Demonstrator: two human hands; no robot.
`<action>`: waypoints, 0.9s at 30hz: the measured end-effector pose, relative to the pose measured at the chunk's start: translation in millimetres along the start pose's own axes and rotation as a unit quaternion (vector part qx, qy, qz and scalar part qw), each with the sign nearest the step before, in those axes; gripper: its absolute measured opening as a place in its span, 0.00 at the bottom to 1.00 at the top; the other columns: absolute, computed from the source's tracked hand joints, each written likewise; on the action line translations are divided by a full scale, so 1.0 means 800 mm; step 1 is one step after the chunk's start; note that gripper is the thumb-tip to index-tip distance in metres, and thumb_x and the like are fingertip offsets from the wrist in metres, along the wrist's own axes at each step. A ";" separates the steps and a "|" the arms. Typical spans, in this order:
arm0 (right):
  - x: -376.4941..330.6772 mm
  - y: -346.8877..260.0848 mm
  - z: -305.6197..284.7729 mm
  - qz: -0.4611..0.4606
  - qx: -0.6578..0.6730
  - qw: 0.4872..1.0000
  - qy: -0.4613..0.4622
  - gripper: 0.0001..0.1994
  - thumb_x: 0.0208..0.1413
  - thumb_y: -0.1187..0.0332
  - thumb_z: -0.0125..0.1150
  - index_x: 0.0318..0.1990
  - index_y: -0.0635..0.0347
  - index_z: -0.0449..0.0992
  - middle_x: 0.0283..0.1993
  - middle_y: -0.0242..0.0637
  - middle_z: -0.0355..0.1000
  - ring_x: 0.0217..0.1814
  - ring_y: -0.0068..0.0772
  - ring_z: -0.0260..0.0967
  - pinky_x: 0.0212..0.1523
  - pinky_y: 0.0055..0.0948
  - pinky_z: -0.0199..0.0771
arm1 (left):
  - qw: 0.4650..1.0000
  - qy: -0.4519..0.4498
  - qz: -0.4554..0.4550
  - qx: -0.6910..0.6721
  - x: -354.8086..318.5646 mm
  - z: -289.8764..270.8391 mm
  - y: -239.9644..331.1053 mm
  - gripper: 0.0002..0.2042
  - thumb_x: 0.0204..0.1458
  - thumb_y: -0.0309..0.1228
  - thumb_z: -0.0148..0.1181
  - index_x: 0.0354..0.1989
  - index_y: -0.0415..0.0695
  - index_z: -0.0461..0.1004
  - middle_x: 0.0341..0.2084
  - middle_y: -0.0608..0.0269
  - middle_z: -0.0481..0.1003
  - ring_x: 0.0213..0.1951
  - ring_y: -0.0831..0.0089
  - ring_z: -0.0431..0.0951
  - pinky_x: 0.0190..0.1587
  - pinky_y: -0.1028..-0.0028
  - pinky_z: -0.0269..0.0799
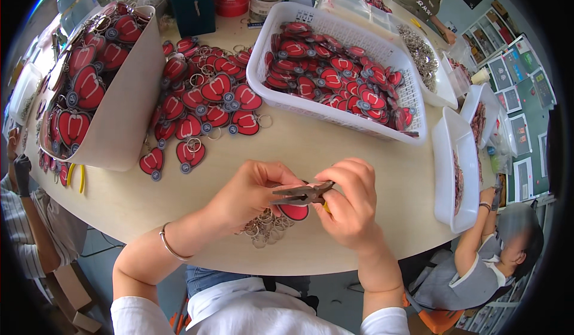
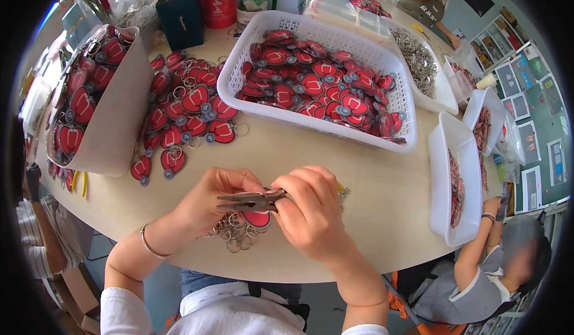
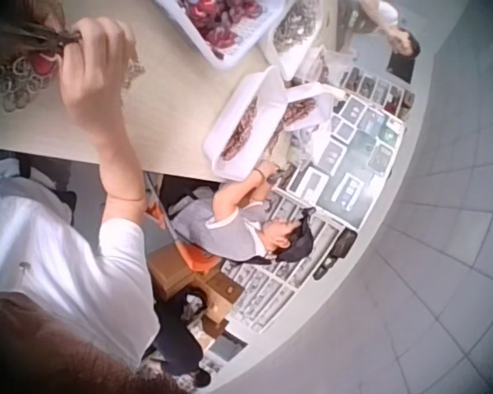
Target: The person uses pliers to attach split rings and lobster clasps to heart-shaped keychain blanks. They repeatedly open the rings, link the components, and close them to form finished keychains, placing completed units into a pile on the table.
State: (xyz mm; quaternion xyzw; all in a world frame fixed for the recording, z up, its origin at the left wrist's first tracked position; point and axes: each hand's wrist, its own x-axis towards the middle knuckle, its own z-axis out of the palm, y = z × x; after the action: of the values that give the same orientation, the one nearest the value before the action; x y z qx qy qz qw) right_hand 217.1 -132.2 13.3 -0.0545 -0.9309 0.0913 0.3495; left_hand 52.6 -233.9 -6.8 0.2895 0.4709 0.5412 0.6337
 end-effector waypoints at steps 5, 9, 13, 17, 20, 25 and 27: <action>-0.003 -0.004 0.005 0.047 0.035 0.997 0.056 0.11 0.28 0.80 0.68 0.23 0.65 0.71 0.39 0.39 0.69 0.41 0.40 0.66 0.39 0.40 0.67 | 0.997 0.034 0.024 -0.058 -0.004 0.006 -0.003 0.06 0.54 0.23 0.58 0.36 0.34 0.77 0.33 0.62 0.74 0.32 0.78 0.76 0.31 0.81 0.74; -0.006 -0.009 0.010 0.153 0.129 0.978 0.064 0.10 0.33 0.82 0.69 0.23 0.68 0.72 0.39 0.40 0.69 0.39 0.40 0.66 0.34 0.34 0.68 | 0.989 0.069 0.113 -0.071 -0.005 0.012 -0.017 0.08 0.55 0.30 0.60 0.36 0.36 0.78 0.33 0.65 0.73 0.30 0.83 0.74 0.28 0.85 0.70; -0.004 -0.013 0.014 0.175 0.143 0.972 0.067 0.08 0.38 0.80 0.70 0.24 0.68 0.73 0.39 0.40 0.69 0.38 0.39 0.66 0.33 0.32 0.68 | 0.980 0.079 0.170 -0.060 -0.005 0.019 -0.021 0.07 0.55 0.27 0.60 0.36 0.35 0.78 0.34 0.64 0.71 0.33 0.80 0.74 0.31 0.83 0.72; -0.006 -0.014 0.015 0.203 0.163 0.964 0.057 0.07 0.42 0.77 0.69 0.27 0.67 0.75 0.40 0.40 0.68 0.39 0.36 0.66 0.35 0.30 0.68 | 0.977 0.082 0.195 0.000 -0.004 0.014 -0.027 0.07 0.53 0.24 0.61 0.39 0.36 0.78 0.35 0.64 0.71 0.34 0.80 0.74 0.33 0.81 0.73; -0.007 -0.015 0.005 0.286 0.258 0.921 0.052 0.06 0.46 0.75 0.67 0.29 0.66 0.76 0.40 0.38 0.68 0.41 0.33 0.66 0.39 0.27 0.68 | 0.968 0.104 0.229 -0.005 -0.011 0.022 -0.017 0.12 0.51 0.21 0.62 0.44 0.36 0.75 0.35 0.63 0.70 0.35 0.80 0.73 0.34 0.81 0.73; -0.006 0.000 -0.009 0.353 0.423 0.834 -0.020 0.06 0.50 0.72 0.65 0.31 0.66 0.76 0.41 0.35 0.67 0.42 0.27 0.66 0.45 0.25 0.66 | 0.968 0.128 0.213 0.034 -0.016 0.027 -0.006 0.13 0.50 0.19 0.61 0.45 0.36 0.73 0.36 0.63 0.71 0.36 0.80 0.73 0.36 0.80 0.73; -0.006 0.000 -0.006 0.360 0.422 0.831 -0.043 0.06 0.50 0.72 0.65 0.31 0.66 0.76 0.42 0.35 0.67 0.42 0.26 0.66 0.44 0.24 0.66 | 0.966 0.122 0.219 0.069 -0.016 0.025 -0.010 0.11 0.51 0.19 0.61 0.43 0.36 0.73 0.35 0.63 0.72 0.36 0.80 0.73 0.37 0.80 0.73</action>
State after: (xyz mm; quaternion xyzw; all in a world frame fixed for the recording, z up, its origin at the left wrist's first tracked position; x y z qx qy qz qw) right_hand 224.2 -132.3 14.0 -0.2289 -0.7307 0.5966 0.2402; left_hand 74.3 -245.2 -2.8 0.3608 0.5057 0.6643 0.4157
